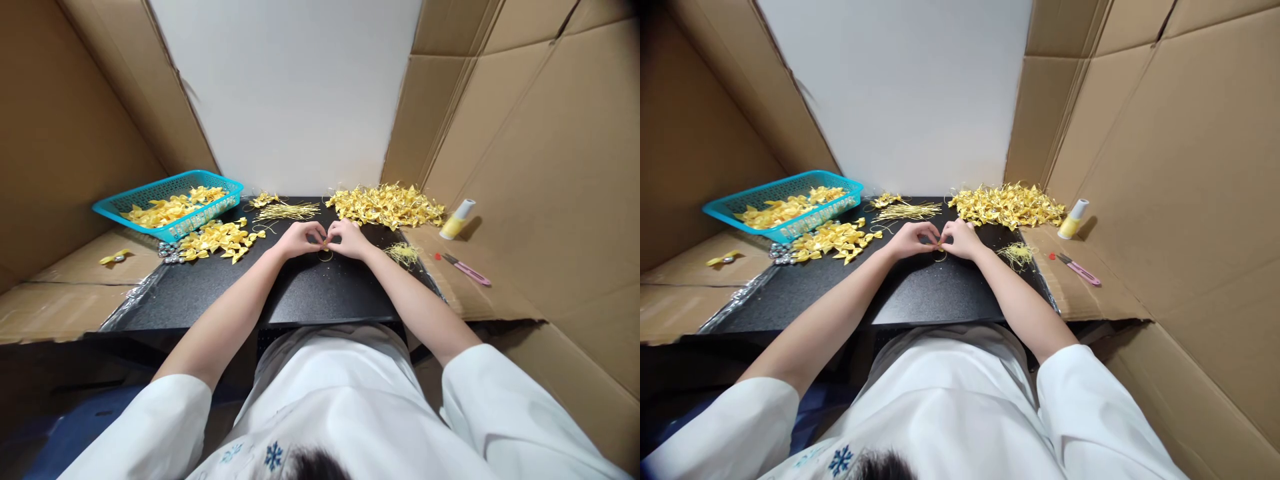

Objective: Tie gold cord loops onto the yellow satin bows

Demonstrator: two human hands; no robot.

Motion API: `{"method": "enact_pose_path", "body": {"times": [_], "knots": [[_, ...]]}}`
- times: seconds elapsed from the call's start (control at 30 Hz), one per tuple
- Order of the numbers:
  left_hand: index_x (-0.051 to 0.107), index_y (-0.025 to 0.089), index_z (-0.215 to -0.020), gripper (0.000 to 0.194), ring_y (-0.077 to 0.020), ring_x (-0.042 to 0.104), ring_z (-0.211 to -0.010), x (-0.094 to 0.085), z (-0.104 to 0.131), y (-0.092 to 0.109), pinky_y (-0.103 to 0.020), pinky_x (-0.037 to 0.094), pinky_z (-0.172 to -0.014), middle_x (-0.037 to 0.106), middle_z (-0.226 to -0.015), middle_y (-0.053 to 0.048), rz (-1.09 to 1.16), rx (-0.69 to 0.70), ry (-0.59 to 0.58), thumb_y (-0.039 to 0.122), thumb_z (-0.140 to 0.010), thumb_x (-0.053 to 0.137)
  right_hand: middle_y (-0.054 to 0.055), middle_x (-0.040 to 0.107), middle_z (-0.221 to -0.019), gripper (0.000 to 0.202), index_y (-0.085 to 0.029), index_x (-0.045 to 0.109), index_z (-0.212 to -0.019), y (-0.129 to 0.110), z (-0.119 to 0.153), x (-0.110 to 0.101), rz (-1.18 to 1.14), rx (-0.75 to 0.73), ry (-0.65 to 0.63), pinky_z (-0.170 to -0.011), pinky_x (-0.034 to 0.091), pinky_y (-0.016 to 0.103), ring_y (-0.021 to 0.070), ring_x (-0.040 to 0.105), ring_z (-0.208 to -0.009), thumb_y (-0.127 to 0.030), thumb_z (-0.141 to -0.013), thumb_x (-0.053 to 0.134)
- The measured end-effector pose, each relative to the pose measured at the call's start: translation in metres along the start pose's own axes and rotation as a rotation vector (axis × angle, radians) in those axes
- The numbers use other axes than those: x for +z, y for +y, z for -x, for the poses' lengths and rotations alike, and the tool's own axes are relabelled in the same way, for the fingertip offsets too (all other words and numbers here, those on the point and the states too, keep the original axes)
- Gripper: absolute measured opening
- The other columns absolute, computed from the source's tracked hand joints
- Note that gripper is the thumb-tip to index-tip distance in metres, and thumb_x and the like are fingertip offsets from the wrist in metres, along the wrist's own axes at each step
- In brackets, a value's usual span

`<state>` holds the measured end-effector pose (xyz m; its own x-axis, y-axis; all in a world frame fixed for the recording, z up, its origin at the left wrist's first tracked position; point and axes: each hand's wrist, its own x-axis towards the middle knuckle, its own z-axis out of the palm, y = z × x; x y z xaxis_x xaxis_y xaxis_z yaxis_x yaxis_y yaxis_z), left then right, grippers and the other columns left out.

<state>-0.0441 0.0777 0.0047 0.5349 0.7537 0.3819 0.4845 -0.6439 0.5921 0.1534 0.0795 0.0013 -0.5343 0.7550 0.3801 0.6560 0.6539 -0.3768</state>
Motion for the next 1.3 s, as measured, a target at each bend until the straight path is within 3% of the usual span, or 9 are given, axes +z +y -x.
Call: {"method": "enact_pose_path", "body": {"times": [0.3,0.67,0.97,1.3], "knots": [[0.065,0.013,-0.09,0.023,-0.014,0.065,-0.064,-0.005,0.0,-0.002,-0.022,0.046,-0.06,0.074,-0.074,-0.005,0.16,-0.109,0.008,0.029,-0.073,0.065,0.005,0.068,-0.095,0.008,-0.022,0.073,-0.071,0.004,0.0,0.001,-0.024,-0.004,0.014,-0.09,0.033,0.044,0.0235,0.053,-0.096,-0.027,-0.077,0.072],[0.066,0.014,-0.082,0.024,-0.0147,0.068,-0.069,0.0,-0.001,-0.007,-0.022,0.048,-0.063,0.073,-0.073,-0.004,0.169,-0.06,-0.07,0.028,-0.066,0.075,0.004,0.069,-0.092,0.008,-0.021,0.074,-0.069,0.004,-0.001,0.001,-0.058,-0.007,0.027,-0.088,0.034,0.042,0.0217,0.054,-0.092,-0.027,-0.076,0.075],[0.065,0.014,-0.081,0.017,-0.01,0.058,-0.061,0.005,-0.001,-0.004,-0.02,0.038,-0.057,0.071,-0.069,0.0,0.053,-0.001,-0.007,0.02,-0.065,0.069,0.005,0.068,-0.088,0.008,-0.02,0.075,-0.069,0.01,-0.003,0.003,-0.156,-0.027,0.075,-0.082,0.04,0.036,0.0194,0.055,-0.086,-0.026,-0.074,0.075],[0.062,0.015,-0.091,0.029,-0.0072,0.044,-0.052,0.004,-0.001,-0.003,-0.02,0.031,-0.053,0.07,-0.068,0.002,0.01,-0.015,0.011,0.023,-0.065,0.071,0.004,0.068,-0.087,0.008,-0.019,0.074,-0.067,0.009,-0.004,0.004,-0.214,-0.02,0.093,-0.08,0.04,0.035,0.019,0.056,-0.086,-0.025,-0.072,0.076]]}}
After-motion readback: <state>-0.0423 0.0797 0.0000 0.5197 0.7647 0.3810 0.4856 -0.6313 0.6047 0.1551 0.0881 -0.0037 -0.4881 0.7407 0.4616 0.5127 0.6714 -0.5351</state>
